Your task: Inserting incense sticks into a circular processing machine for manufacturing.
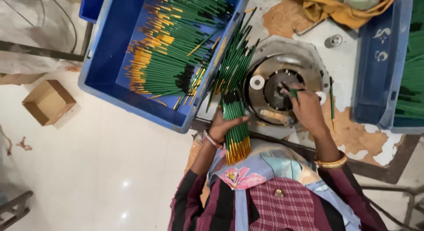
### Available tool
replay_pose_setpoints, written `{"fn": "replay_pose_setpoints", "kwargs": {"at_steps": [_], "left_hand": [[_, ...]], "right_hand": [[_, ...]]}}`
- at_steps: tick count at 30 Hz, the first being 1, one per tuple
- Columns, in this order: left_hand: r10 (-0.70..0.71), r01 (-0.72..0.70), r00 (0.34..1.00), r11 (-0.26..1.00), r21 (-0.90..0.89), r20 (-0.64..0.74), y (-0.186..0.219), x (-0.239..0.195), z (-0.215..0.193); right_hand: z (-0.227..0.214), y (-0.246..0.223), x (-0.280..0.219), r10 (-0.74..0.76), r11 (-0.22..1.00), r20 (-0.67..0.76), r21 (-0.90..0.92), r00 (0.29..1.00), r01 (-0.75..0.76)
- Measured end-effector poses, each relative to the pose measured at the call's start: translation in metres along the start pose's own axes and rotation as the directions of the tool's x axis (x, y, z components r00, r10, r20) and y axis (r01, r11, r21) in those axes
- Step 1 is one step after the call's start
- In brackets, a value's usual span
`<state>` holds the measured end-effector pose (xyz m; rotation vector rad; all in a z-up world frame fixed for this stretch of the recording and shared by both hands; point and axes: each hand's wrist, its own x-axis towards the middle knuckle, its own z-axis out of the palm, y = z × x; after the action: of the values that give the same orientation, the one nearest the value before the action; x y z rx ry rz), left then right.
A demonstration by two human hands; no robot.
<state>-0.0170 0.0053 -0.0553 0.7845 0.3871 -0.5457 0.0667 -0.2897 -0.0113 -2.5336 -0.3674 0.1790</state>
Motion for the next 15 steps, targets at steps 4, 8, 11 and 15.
{"fn": "replay_pose_setpoints", "kwargs": {"at_steps": [4, 8, 11, 15], "left_hand": [[0.139, -0.150, 0.987, 0.974, 0.169, 0.074, 0.019, 0.005, 0.014], [0.255, -0.271, 0.962, 0.852, 0.447, 0.097, 0.023, 0.013, 0.022], [0.127, -0.167, 0.985, 0.858, 0.486, 0.113, 0.022, 0.005, 0.033], [0.383, -0.505, 0.858, 0.502, 0.702, 0.343, 0.059, -0.003, 0.060]], "right_hand": [[0.010, -0.019, -0.013, -0.024, 0.998, -0.212, -0.053, 0.977, 0.013], [-0.018, -0.052, 0.007, 0.088, 0.978, -0.388, 0.211, 0.918, -0.004], [-0.012, -0.008, -0.019, -0.010, 1.000, -0.051, 0.004, 0.999, 0.010], [-0.026, -0.070, -0.015, -0.379, 0.915, 0.115, 0.193, 0.918, 0.354]]}}
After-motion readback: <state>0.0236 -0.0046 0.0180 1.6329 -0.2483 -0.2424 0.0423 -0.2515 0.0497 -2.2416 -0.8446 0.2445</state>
